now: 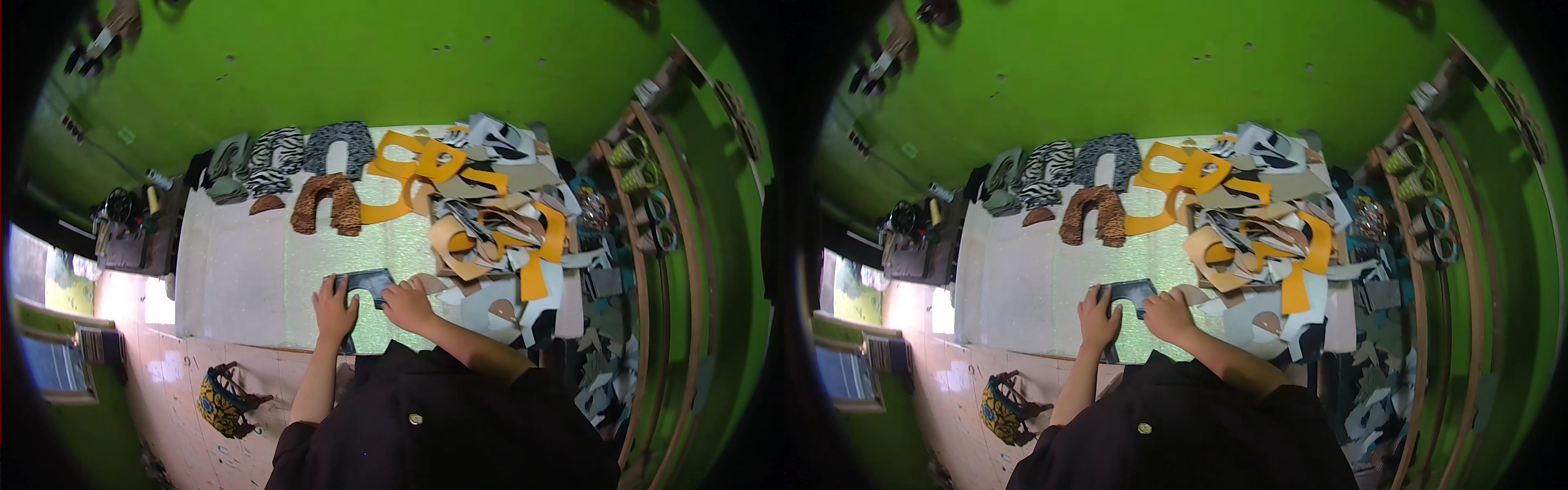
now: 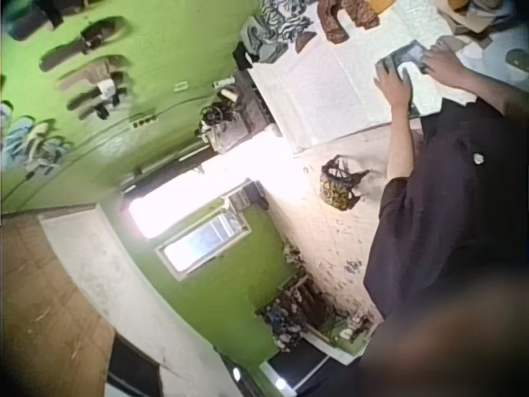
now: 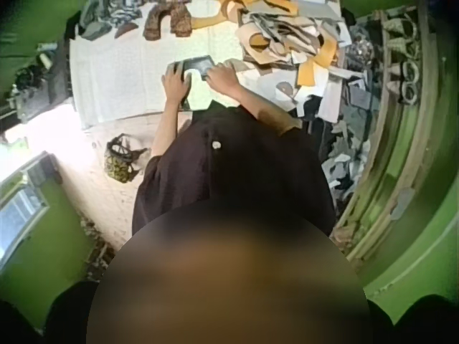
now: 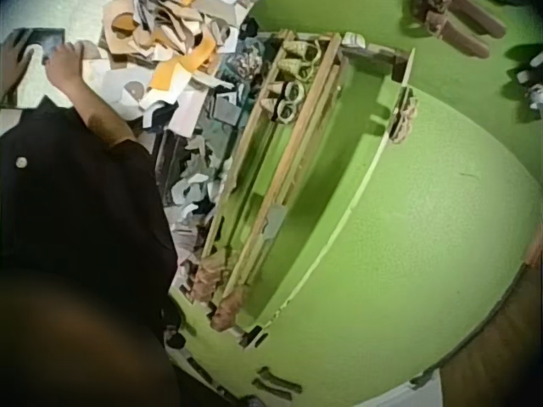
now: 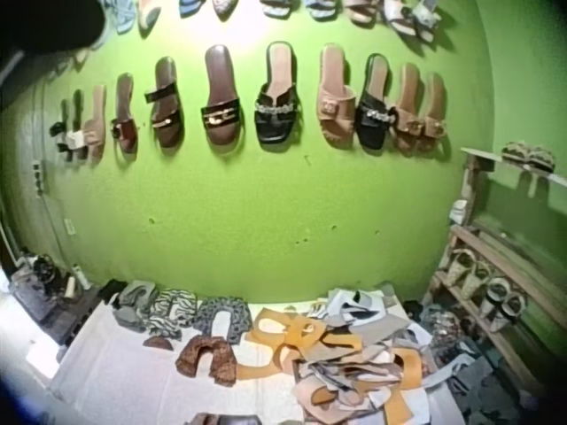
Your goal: Sort and arrange different patterned fabric or leather pieces on a workbench.
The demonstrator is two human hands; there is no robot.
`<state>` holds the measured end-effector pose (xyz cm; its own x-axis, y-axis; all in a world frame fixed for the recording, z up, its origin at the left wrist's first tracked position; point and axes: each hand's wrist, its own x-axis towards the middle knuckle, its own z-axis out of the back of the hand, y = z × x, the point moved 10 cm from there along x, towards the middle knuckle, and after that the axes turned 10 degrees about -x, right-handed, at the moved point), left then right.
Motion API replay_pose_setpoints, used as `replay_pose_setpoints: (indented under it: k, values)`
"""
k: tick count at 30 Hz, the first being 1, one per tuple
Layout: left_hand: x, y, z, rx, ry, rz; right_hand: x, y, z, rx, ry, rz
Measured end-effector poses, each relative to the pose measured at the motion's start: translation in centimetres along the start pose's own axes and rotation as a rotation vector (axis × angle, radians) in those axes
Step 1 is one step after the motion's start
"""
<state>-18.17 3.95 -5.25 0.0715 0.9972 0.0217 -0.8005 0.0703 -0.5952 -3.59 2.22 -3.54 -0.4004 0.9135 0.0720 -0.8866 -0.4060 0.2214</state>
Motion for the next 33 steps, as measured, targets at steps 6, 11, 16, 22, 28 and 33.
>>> replay_pose_setpoints:
  k: [6, 11, 16, 22, 28, 33]
  values:
    - [0.9, -4.6, 0.5, -0.073, -0.124, -0.13, -3.2, -0.5, 10.3, 0.257, -0.274, 0.03]
    - [-0.3, -14.4, 0.1, -0.256, -0.177, -0.453, -13.4, -4.4, 22.6, 0.109, -0.832, -0.06]
    - [-2.2, -22.2, 0.3, -0.322, -0.251, -0.711, -26.0, -17.1, 22.3, -0.15, -0.994, -0.856]
    - [-4.0, -24.6, -5.1, -0.478, 0.07, -0.847, -33.2, -25.6, 8.9, 0.211, -0.117, -1.353]
    - [-4.7, -24.0, -13.4, -0.204, 0.362, -0.599, -33.5, -25.4, 6.2, 0.138, -0.043, -1.449]
    - [-3.8, -22.9, -16.4, -0.057, 0.438, -0.415, -35.6, -27.9, 3.7, 0.393, -0.3, -1.424]
